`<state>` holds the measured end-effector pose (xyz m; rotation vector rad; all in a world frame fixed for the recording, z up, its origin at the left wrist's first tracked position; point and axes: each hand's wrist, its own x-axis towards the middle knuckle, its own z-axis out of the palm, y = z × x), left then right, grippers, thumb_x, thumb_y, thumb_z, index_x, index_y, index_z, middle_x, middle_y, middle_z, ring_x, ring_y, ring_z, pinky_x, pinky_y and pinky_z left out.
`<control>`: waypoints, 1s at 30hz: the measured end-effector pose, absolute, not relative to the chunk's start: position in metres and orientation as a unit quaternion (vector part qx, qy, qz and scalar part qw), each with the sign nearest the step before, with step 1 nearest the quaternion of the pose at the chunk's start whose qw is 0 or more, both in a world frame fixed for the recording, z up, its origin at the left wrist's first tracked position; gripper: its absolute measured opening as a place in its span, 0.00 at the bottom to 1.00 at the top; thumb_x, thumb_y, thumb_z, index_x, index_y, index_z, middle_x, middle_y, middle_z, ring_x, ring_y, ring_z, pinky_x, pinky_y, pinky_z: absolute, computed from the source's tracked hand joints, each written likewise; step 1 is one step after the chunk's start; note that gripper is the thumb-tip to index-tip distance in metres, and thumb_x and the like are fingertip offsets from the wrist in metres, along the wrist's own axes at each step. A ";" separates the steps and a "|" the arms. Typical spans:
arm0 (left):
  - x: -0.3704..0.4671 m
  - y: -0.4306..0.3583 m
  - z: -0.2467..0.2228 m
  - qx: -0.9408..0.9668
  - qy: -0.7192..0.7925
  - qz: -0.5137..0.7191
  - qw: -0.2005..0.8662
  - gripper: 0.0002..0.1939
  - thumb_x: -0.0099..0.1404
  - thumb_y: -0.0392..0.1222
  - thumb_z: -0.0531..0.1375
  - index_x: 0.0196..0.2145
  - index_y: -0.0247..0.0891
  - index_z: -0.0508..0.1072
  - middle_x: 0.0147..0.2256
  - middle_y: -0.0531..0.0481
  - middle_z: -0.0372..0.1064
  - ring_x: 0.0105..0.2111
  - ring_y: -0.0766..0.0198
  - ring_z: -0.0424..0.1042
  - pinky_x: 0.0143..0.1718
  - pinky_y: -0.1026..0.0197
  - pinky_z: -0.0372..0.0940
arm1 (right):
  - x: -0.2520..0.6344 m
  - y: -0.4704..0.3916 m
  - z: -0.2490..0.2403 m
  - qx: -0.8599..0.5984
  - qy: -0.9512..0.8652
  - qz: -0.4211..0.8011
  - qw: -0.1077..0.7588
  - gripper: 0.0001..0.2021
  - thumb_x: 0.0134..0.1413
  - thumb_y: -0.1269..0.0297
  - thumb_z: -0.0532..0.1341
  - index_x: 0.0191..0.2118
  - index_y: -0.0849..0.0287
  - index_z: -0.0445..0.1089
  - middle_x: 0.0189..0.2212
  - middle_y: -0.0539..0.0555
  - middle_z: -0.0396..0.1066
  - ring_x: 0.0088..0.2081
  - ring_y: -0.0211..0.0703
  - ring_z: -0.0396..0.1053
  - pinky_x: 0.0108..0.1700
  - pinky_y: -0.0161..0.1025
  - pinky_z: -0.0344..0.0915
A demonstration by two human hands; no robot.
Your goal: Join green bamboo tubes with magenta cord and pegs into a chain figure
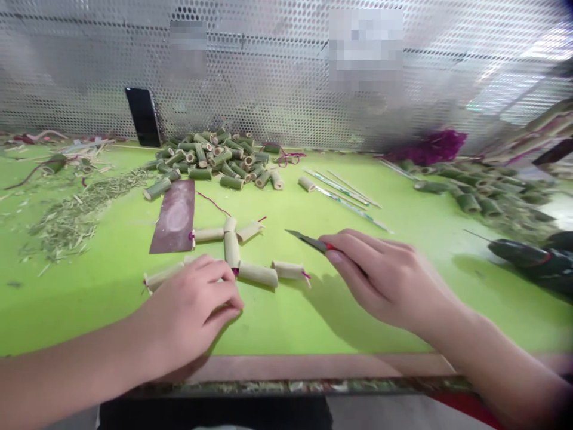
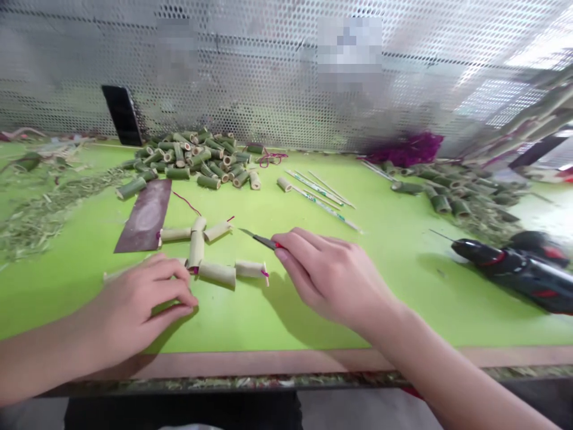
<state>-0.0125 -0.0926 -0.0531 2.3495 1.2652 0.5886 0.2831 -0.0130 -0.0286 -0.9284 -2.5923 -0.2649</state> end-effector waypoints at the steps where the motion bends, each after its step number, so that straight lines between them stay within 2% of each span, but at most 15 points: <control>1: -0.012 -0.091 -0.052 0.834 0.469 0.203 0.210 0.09 0.71 0.36 0.58 0.34 0.41 0.78 0.37 0.49 0.76 0.40 0.57 0.74 0.41 0.55 0.70 | 0.282 -0.018 -0.028 -0.325 -0.922 -0.090 0.190 0.12 0.71 0.66 0.50 0.45 0.59 0.70 0.34 0.56 0.78 0.27 0.44 0.74 0.29 0.40 0.65; 5: -0.009 -0.091 -0.055 0.829 0.505 0.159 0.180 0.09 0.70 0.36 0.57 0.43 0.42 0.77 0.33 0.51 0.77 0.31 0.59 0.75 0.33 0.57 0.70 | 0.283 -0.029 -0.028 -0.308 -0.927 -0.083 0.196 0.09 0.70 0.68 0.51 0.46 0.58 0.68 0.35 0.55 0.77 0.28 0.43 0.74 0.29 0.40 0.66; 7: -0.010 -0.094 -0.057 0.846 0.500 0.142 0.118 0.11 0.71 0.40 0.57 0.46 0.39 0.77 0.36 0.47 0.79 0.34 0.55 0.77 0.34 0.55 0.71 | 0.284 -0.033 -0.028 -0.299 -0.931 -0.085 0.191 0.08 0.70 0.69 0.51 0.46 0.58 0.67 0.35 0.55 0.77 0.28 0.43 0.75 0.30 0.40 0.66; 9: -0.016 -0.099 -0.056 0.853 0.502 0.131 0.063 0.17 0.71 0.49 0.58 0.49 0.35 0.76 0.41 0.42 0.80 0.38 0.50 0.79 0.36 0.51 0.72 | 0.283 -0.038 -0.027 -0.293 -0.935 -0.080 0.182 0.07 0.70 0.69 0.52 0.47 0.58 0.65 0.35 0.54 0.76 0.28 0.42 0.74 0.30 0.39 0.66; 11: -0.027 -0.102 -0.049 0.855 0.502 0.121 0.044 0.23 0.69 0.55 0.59 0.52 0.35 0.76 0.44 0.40 0.80 0.40 0.47 0.79 0.37 0.49 0.73 | 0.282 -0.043 -0.027 -0.281 -0.943 -0.065 0.167 0.06 0.71 0.69 0.52 0.47 0.58 0.64 0.33 0.53 0.76 0.28 0.42 0.74 0.30 0.39 0.66; 12: -0.034 -0.102 -0.044 0.862 0.493 0.112 0.047 0.22 0.69 0.55 0.60 0.52 0.36 0.76 0.45 0.41 0.80 0.40 0.48 0.79 0.37 0.50 0.73 | 0.282 -0.046 -0.026 -0.271 -0.948 -0.057 0.158 0.05 0.71 0.68 0.52 0.47 0.58 0.64 0.32 0.53 0.75 0.27 0.41 0.73 0.30 0.38 0.65; 15: -0.052 -0.095 -0.027 0.885 0.454 0.069 0.070 0.19 0.67 0.49 0.64 0.54 0.44 0.76 0.50 0.46 0.77 0.44 0.51 0.78 0.39 0.54 0.72 | 0.281 -0.050 -0.026 -0.240 -0.961 -0.037 0.133 0.06 0.72 0.67 0.50 0.47 0.57 0.63 0.30 0.52 0.74 0.26 0.41 0.71 0.29 0.39 0.64; 19: -0.053 -0.074 -0.012 0.892 0.437 0.027 0.113 0.17 0.65 0.44 0.67 0.52 0.51 0.77 0.46 0.52 0.78 0.41 0.55 0.78 0.37 0.58 0.69 | 0.275 -0.050 -0.026 -0.227 -0.965 -0.023 0.132 0.07 0.73 0.67 0.50 0.45 0.57 0.65 0.30 0.51 0.74 0.26 0.40 0.71 0.29 0.38 0.63; 24: -0.035 -0.060 -0.017 0.900 0.406 -0.011 0.158 0.04 0.65 0.42 0.68 0.39 0.46 0.80 0.39 0.54 0.77 0.37 0.57 0.78 0.34 0.58 0.66 | 0.265 -0.051 -0.027 -0.217 -0.968 -0.008 0.127 0.10 0.73 0.66 0.49 0.42 0.58 0.67 0.28 0.50 0.73 0.25 0.40 0.69 0.29 0.39 0.61; 27: -0.037 -0.058 -0.027 0.896 0.407 0.011 0.176 0.06 0.67 0.38 0.65 0.41 0.46 0.81 0.39 0.55 0.77 0.38 0.59 0.78 0.36 0.58 0.66 | 0.263 -0.053 -0.028 -0.209 -0.971 0.013 0.111 0.12 0.74 0.65 0.48 0.42 0.58 0.67 0.28 0.51 0.73 0.26 0.40 0.69 0.29 0.39 0.61; 30: -0.040 -0.062 -0.035 0.884 0.423 0.051 0.194 0.08 0.67 0.40 0.65 0.44 0.48 0.82 0.39 0.55 0.77 0.38 0.60 0.77 0.37 0.60 0.66 | 0.264 -0.055 -0.030 -0.208 -0.973 0.021 0.101 0.12 0.74 0.66 0.48 0.42 0.58 0.67 0.28 0.51 0.72 0.26 0.40 0.68 0.29 0.39 0.60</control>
